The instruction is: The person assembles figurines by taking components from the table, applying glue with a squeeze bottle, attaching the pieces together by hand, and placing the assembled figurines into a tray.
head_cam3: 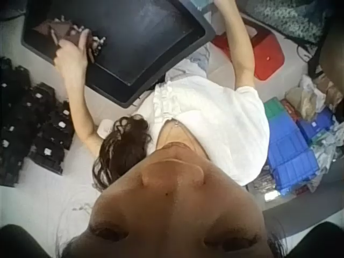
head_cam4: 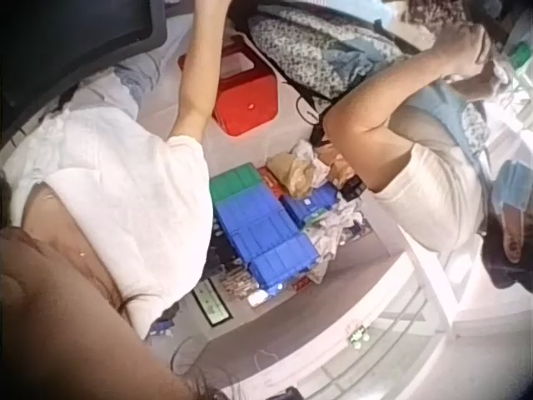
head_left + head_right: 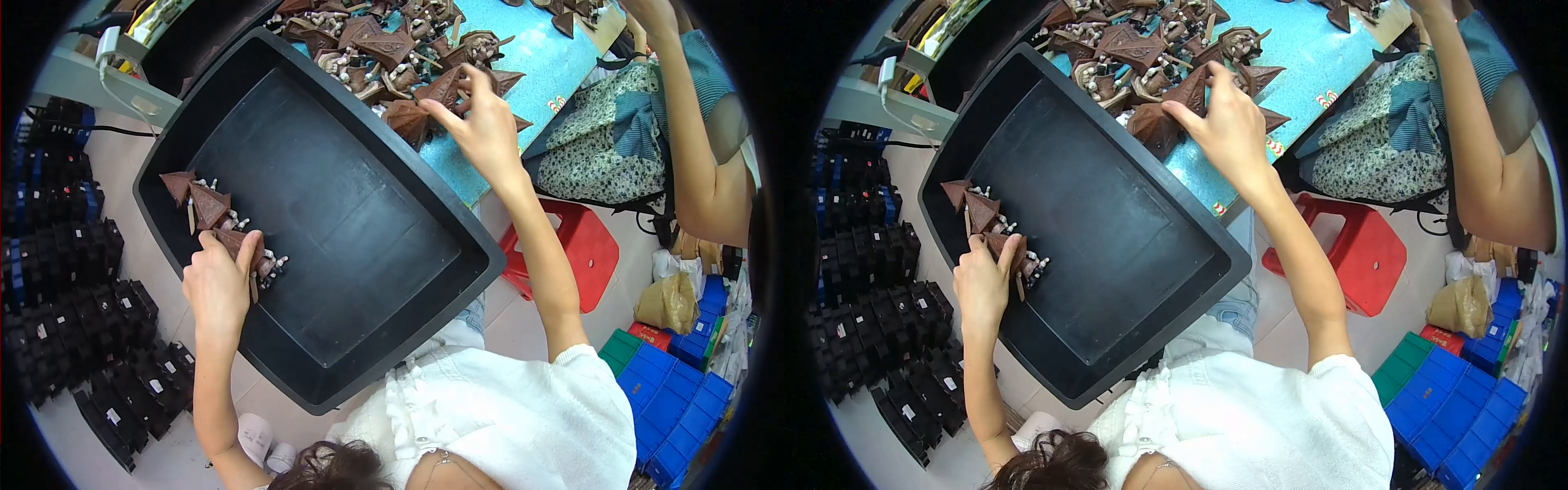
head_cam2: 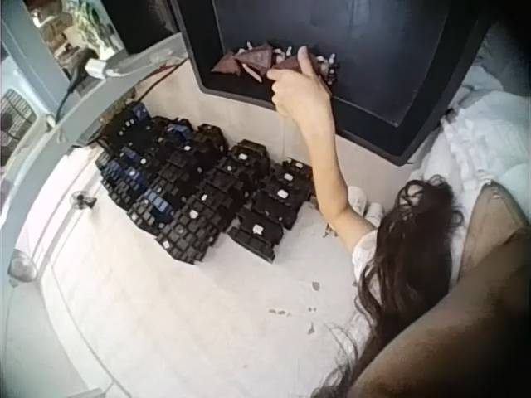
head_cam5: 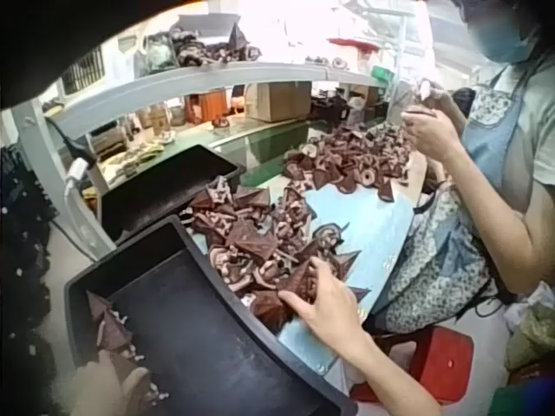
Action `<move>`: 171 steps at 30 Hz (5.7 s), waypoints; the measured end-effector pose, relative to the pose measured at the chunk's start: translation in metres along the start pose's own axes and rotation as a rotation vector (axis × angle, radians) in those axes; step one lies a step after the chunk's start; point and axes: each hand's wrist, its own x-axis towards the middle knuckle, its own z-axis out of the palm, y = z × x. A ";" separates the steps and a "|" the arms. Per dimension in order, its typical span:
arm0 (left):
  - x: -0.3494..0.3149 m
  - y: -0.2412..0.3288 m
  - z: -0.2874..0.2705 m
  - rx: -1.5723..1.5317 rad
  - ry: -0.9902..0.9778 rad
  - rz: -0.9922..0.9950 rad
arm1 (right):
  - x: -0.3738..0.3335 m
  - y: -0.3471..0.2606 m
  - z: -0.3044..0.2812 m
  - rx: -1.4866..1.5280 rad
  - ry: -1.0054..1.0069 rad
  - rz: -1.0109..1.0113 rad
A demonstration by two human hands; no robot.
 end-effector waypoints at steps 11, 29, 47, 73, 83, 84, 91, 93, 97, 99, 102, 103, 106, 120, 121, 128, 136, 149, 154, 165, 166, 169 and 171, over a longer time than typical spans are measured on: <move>0.027 0.118 -0.041 -0.564 0.368 0.744 | 0.069 -0.007 -0.057 0.062 0.133 -0.210; 0.112 0.165 -0.023 -1.108 -0.013 0.720 | -0.043 0.060 -0.015 0.859 0.009 0.328; 0.002 0.048 -0.030 -1.963 -0.592 0.241 | -0.082 -0.122 -0.058 0.866 -0.518 0.191; -0.010 0.049 -0.019 -2.412 -0.938 0.222 | -0.090 -0.134 -0.059 0.800 -0.141 -0.138; -0.041 0.051 -0.007 -2.362 -0.794 0.331 | -0.121 -0.136 -0.061 0.668 -0.007 -0.473; -0.042 0.052 -0.006 -2.369 -0.766 0.344 | -0.122 -0.136 -0.060 0.668 -0.007 -0.465; -0.046 0.036 -0.014 -1.674 -0.556 0.185 | -0.126 -0.128 -0.056 0.652 -0.148 -0.414; -0.052 0.015 -0.013 -1.175 -0.482 0.305 | -0.124 -0.115 -0.074 0.482 -0.216 -0.347; -0.091 0.015 0.010 -0.420 -0.483 0.452 | -0.114 -0.088 -0.076 0.403 -0.004 -0.181; -0.084 0.024 0.020 -0.268 -0.442 0.359 | -0.110 -0.086 -0.082 0.374 -0.005 -0.126; -0.069 0.019 0.027 -0.160 -0.123 0.288 | -0.101 -0.068 -0.090 0.349 0.117 -0.093; -0.068 0.015 0.032 -0.109 -0.106 0.245 | -0.096 -0.056 -0.091 0.318 0.183 -0.091; -0.074 0.007 0.035 -0.052 -0.039 0.253 | -0.076 -0.027 -0.089 0.189 0.131 0.072; -0.032 0.130 -0.034 -0.396 0.406 0.878 | -0.019 0.012 -0.066 0.479 -0.197 -0.064; -0.012 0.154 -0.026 -0.395 0.495 0.988 | -0.019 0.014 -0.056 0.479 -0.193 -0.131; 0.036 0.247 -0.003 -0.113 0.009 0.942 | -0.049 0.049 -0.069 0.342 0.206 0.148; 0.050 0.198 -0.047 -0.927 -0.289 0.658 | -0.060 0.069 -0.031 0.379 -0.004 0.015; 0.017 0.148 -0.045 -2.058 -0.774 0.495 | -0.070 -0.067 -0.094 1.113 -0.146 0.208; -0.007 0.132 -0.046 -2.032 -0.899 0.417 | -0.074 -0.068 -0.090 0.399 0.204 -0.520; -0.023 0.108 -0.011 -2.406 -1.104 0.210 | -0.111 -0.086 -0.097 0.880 0.014 0.091; -0.037 0.123 -0.030 -2.280 -0.842 0.009 | -0.113 -0.092 -0.095 1.023 -0.139 0.203; -0.047 0.125 -0.024 -2.195 -0.727 0.118 | -0.119 -0.099 -0.081 1.003 -0.146 0.209; -0.050 0.121 -0.026 -2.185 -0.746 0.056 | -0.115 -0.099 -0.079 0.645 0.087 -0.251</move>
